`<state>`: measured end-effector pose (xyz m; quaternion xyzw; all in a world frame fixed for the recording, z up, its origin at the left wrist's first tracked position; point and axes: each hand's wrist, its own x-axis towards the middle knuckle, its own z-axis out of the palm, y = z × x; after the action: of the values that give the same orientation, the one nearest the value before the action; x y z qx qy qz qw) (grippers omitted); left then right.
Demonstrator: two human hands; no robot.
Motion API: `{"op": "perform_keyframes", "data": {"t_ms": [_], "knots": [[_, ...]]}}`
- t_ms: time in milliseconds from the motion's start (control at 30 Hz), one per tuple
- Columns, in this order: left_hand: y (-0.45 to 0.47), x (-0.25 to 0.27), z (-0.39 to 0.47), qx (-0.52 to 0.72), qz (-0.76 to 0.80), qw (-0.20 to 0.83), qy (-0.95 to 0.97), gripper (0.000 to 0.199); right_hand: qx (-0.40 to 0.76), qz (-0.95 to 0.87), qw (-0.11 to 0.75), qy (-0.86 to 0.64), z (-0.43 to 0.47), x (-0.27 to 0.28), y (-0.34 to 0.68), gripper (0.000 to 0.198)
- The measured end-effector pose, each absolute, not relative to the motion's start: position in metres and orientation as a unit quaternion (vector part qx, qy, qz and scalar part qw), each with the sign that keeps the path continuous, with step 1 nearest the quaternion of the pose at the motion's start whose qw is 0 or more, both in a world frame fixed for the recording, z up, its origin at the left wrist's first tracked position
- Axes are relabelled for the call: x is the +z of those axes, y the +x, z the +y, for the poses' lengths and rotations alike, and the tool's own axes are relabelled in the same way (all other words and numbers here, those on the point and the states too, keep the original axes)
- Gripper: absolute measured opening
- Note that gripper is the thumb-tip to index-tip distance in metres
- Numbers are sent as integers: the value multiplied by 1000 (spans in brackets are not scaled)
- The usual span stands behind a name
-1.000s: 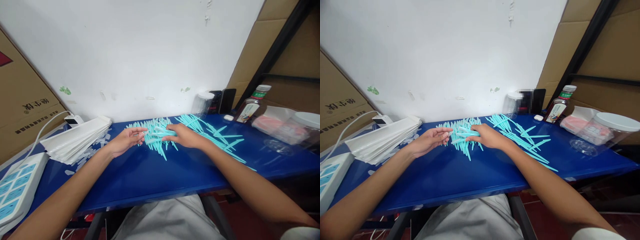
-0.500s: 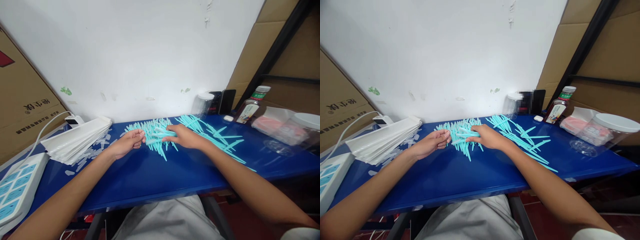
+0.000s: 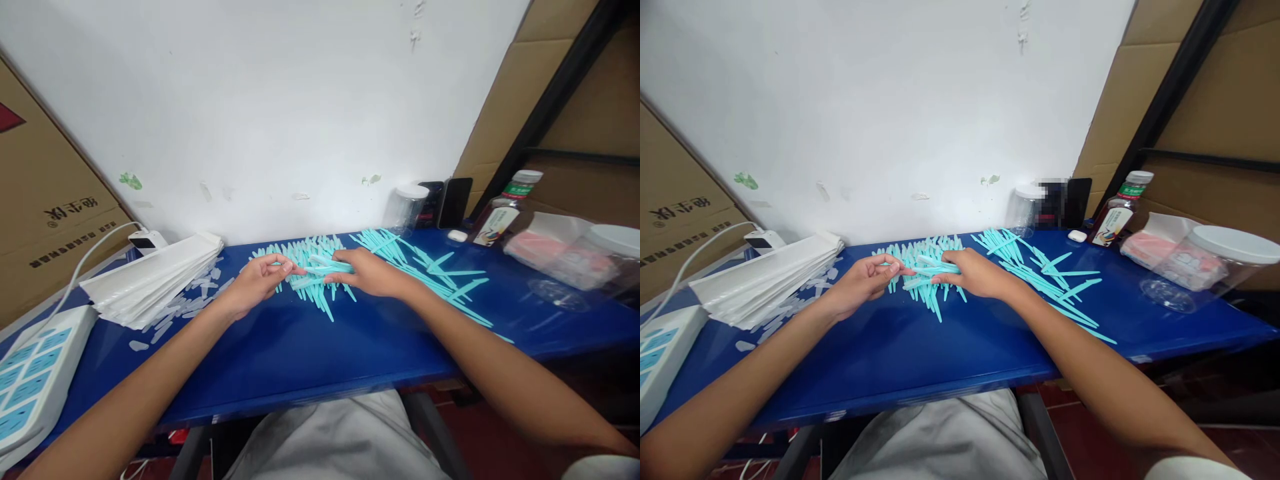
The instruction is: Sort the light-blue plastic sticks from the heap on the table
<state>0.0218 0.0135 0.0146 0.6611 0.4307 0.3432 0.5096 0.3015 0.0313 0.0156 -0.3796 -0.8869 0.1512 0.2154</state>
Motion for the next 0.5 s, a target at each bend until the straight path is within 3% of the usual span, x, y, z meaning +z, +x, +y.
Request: {"op": "perform_keyframes", "data": {"t_ms": [167,367,500], "knots": [[21,12,16,400,469,436,656,45,153,-886,213,-383,30,17,301,44],[22,12,15,395,457,483,634,42,153,-886,219,-379,31,16,302,46],[24,11,14,396,449,448,664,38,154,-887,219,-377,31,16,301,45]]}}
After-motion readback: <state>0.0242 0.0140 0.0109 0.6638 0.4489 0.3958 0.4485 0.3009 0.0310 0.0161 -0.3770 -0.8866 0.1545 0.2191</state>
